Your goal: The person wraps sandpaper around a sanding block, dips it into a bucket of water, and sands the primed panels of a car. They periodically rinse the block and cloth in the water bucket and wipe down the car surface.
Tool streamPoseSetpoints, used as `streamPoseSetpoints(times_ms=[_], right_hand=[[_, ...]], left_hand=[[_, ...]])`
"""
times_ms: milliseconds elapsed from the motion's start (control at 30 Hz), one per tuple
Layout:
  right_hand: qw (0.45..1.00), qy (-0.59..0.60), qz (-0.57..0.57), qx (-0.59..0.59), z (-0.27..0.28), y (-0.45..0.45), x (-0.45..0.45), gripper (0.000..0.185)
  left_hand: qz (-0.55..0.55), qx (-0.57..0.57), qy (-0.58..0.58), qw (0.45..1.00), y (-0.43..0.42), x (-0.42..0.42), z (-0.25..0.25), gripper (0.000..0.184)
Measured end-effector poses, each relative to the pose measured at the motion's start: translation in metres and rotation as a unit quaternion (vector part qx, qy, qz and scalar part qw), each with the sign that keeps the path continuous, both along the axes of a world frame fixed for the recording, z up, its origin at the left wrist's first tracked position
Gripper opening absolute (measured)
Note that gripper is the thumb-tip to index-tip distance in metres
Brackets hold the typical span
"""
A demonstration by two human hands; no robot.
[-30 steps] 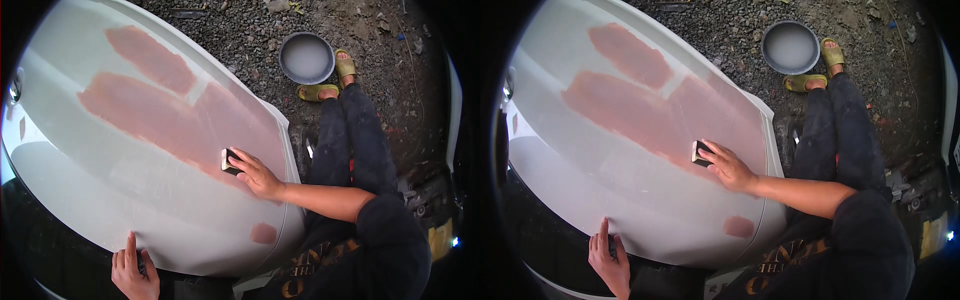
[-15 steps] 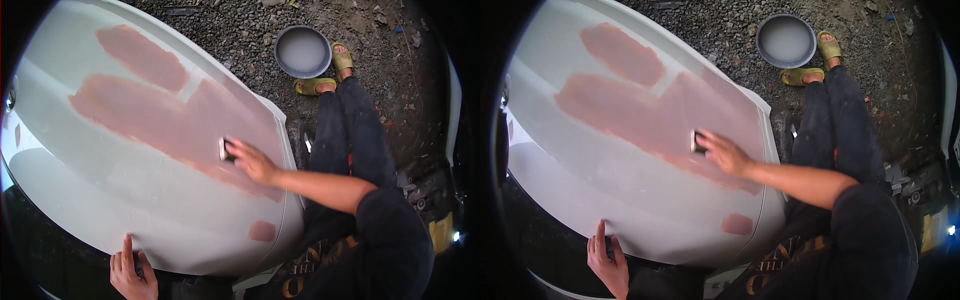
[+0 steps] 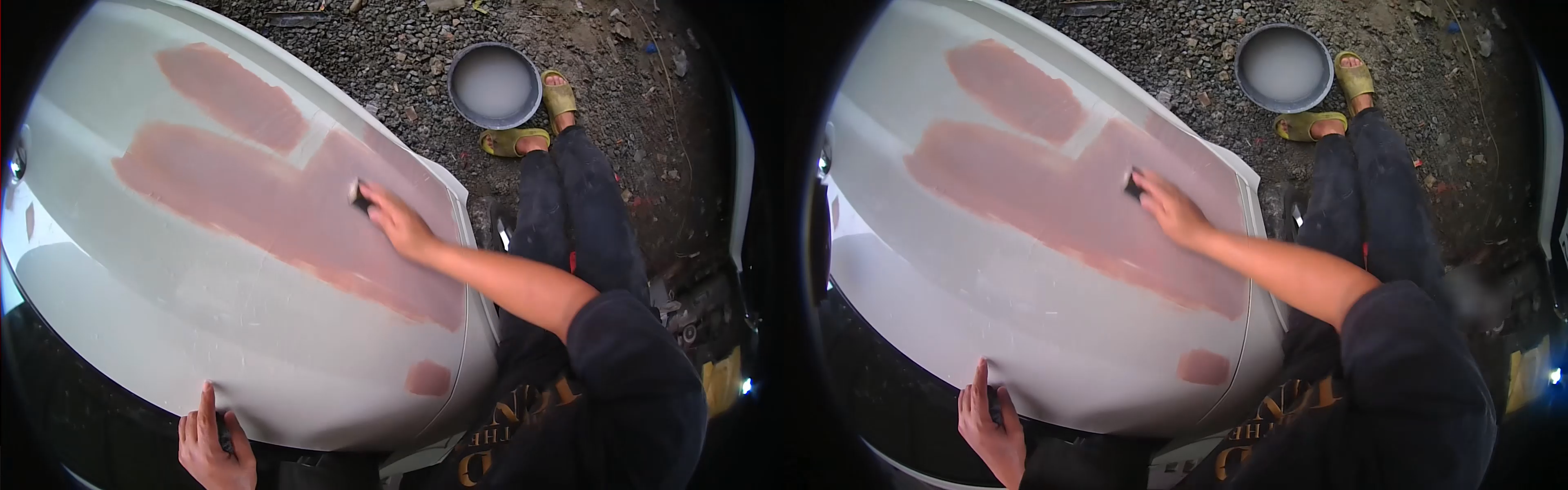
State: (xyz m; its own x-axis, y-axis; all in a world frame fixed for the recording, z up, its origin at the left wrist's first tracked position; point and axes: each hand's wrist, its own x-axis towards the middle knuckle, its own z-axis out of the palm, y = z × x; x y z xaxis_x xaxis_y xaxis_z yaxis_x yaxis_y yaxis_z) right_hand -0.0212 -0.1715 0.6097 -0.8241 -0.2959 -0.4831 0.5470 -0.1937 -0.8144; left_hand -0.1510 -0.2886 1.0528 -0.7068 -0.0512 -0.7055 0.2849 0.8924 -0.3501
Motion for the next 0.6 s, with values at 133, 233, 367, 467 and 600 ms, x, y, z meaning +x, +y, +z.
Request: streamPoseSetpoints(times_ms=[133,233,367,467,600], right_hand=[[0.999,-0.043,-0.010,-0.002,-0.027,-0.018,-0.031,0.048],[0.998,0.047,0.040,0.007,0.058,0.031,0.037,0.048],[0.994,0.085,0.009,-0.066,0.073,0.031,0.014,0.046],[0.986,0.153,-0.008,-0.062,0.051,-0.026,-0.094,0.044],[0.979,0.194,-0.032,-0.052,0.050,-0.039,-0.108,0.044]], left_hand=[[0.046,-0.038,0.030,0.998,0.022,-0.001,-0.004,0.050],[0.045,-0.030,0.029,0.998,0.016,-0.002,-0.007,0.050],[0.029,-0.019,0.028,0.999,0.022,-0.005,-0.005,0.050],[0.025,-0.015,0.031,0.999,0.020,-0.003,-0.006,0.049],[0.050,-0.019,0.029,0.998,0.023,-0.005,-0.005,0.049]])
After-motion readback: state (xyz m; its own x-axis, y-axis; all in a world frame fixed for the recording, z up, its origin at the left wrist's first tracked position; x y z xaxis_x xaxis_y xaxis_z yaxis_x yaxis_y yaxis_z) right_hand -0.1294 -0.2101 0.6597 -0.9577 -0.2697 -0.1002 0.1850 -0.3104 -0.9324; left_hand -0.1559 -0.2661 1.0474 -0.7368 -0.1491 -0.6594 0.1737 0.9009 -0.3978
